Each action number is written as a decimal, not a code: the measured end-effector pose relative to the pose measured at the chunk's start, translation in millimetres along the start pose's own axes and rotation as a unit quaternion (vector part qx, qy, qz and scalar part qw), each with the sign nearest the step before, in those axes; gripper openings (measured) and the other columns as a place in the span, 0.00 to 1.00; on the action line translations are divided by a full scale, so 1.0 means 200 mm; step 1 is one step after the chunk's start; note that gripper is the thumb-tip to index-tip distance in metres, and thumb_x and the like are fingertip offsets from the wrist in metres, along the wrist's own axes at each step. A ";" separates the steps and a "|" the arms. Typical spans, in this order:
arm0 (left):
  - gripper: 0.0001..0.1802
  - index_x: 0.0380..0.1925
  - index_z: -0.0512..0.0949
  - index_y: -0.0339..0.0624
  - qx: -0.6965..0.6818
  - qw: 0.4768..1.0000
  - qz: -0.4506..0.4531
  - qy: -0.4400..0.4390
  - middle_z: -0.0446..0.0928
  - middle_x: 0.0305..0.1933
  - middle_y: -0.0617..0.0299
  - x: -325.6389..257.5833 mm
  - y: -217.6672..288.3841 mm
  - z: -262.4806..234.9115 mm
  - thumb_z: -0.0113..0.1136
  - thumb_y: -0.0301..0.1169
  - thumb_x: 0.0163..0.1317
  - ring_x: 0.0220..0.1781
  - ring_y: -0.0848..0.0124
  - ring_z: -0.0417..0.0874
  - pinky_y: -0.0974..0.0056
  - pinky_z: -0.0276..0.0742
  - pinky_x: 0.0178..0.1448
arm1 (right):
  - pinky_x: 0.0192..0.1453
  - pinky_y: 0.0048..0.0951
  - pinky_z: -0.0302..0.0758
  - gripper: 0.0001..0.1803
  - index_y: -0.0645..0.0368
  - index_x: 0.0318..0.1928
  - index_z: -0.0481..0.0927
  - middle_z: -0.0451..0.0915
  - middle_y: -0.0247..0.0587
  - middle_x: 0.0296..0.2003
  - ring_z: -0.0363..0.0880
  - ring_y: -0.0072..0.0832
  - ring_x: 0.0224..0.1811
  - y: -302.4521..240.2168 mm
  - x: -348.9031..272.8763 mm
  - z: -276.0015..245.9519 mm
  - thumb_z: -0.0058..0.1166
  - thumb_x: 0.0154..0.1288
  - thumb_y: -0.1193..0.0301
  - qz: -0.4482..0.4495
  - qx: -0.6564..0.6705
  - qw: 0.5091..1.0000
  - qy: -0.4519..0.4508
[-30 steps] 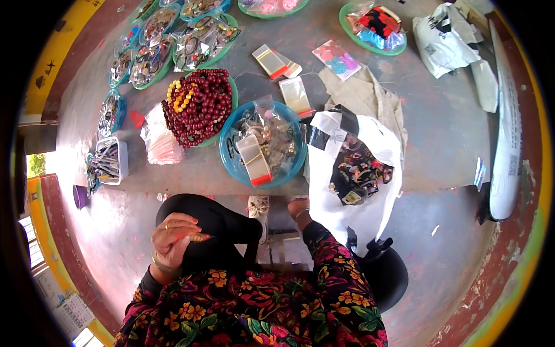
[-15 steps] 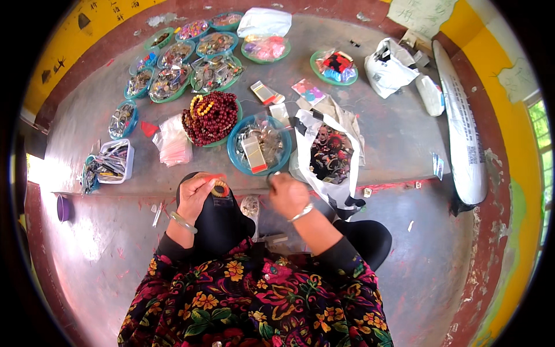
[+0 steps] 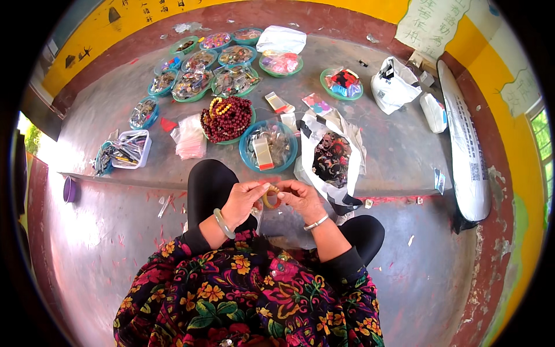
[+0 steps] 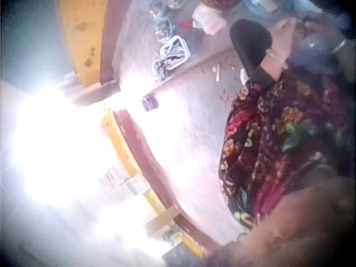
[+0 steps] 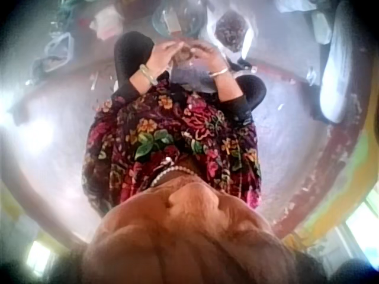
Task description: The person sits on the floor surrounded by various containers of beads and jewelry supplies. They pick up small items, such as beads and elastic bands, from a white bag and the floor, then place them into small plastic bags or containers.
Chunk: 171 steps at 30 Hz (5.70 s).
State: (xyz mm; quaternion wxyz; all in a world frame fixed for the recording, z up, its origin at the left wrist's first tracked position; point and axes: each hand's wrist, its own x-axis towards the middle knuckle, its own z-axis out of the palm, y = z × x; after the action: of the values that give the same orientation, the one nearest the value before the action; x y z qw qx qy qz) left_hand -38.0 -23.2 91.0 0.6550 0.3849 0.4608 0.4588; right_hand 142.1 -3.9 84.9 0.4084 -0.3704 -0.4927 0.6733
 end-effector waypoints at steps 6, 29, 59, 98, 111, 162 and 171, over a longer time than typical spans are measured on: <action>0.14 0.40 0.76 0.31 0.006 0.999 -0.020 -0.045 0.78 0.36 0.60 -0.03 -0.01 0.07 0.51 0.31 0.63 0.32 0.76 0.78 0.73 0.77 0.33 | 0.35 0.19 0.71 0.08 0.64 0.37 0.81 0.78 0.34 0.31 0.74 0.19 0.31 0.06 -0.02 -0.02 0.58 0.54 0.76 -0.034 0.006 0.999 0.015; 0.04 0.33 0.75 0.34 -0.144 0.989 -0.027 -0.030 0.77 0.35 0.59 -0.03 -0.04 0.04 0.53 0.24 0.60 0.35 0.75 0.79 0.73 0.78 0.37 | 0.34 0.18 0.72 0.09 0.67 0.37 0.80 0.79 0.38 0.32 0.75 0.20 0.28 0.05 -0.05 0.04 0.58 0.54 0.79 0.014 0.095 0.991 0.091; 0.09 0.37 0.77 0.30 -0.182 0.981 -0.062 -0.038 0.78 0.36 0.56 0.02 -0.05 0.11 0.55 0.25 0.58 0.33 0.74 0.79 0.73 0.77 0.39 | 0.36 0.18 0.67 0.03 0.64 0.30 0.80 0.76 0.31 0.26 0.71 0.18 0.29 0.13 -0.04 0.03 0.57 0.52 0.82 -0.048 0.105 0.980 0.159; 0.12 0.41 0.74 0.26 -0.143 0.986 -0.056 -0.068 0.76 0.37 0.56 0.00 -0.09 0.10 0.43 0.21 0.63 0.37 0.72 0.78 0.71 0.74 0.42 | 0.33 0.32 0.69 0.09 0.58 0.28 0.80 0.75 0.35 0.27 0.73 0.35 0.28 0.01 -0.06 0.12 0.60 0.41 0.79 -0.389 -0.497 0.758 0.167; 0.13 0.43 0.73 0.26 0.066 0.995 -0.026 -0.069 0.77 0.38 0.56 0.01 -0.17 0.07 0.42 0.20 0.62 0.38 0.72 0.78 0.69 0.75 0.42 | 0.33 0.34 0.68 0.07 0.58 0.28 0.79 0.74 0.35 0.27 0.73 0.35 0.29 0.02 -0.09 0.11 0.57 0.43 0.76 -0.369 -0.571 0.718 0.150; 0.11 0.41 0.76 0.31 0.211 0.974 0.014 -0.084 0.80 0.34 0.56 0.03 -0.21 0.04 0.49 0.24 0.61 0.35 0.72 0.81 0.69 0.77 0.40 | 0.25 0.27 0.68 0.05 0.60 0.19 0.74 0.72 0.39 0.19 0.72 0.32 0.22 0.05 -0.06 0.04 0.55 0.37 0.81 -0.205 -0.369 0.888 0.182; 0.12 0.42 0.73 0.24 -0.067 0.983 -0.111 -0.129 0.76 0.43 0.51 0.00 -0.12 0.04 0.47 0.23 0.62 0.44 0.67 0.79 0.68 0.76 0.50 | 0.31 0.16 0.64 0.04 0.64 0.25 0.77 0.75 0.30 0.22 0.68 0.15 0.24 -0.06 -0.22 -0.20 0.52 0.49 0.84 -0.031 -0.018 0.968 0.250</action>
State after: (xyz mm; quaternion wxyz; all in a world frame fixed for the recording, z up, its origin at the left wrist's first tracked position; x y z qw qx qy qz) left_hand -23.8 -31.1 70.4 0.7802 0.3426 0.3800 0.3599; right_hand 197.7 -27.4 91.4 0.5327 -0.5188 -0.3984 0.5370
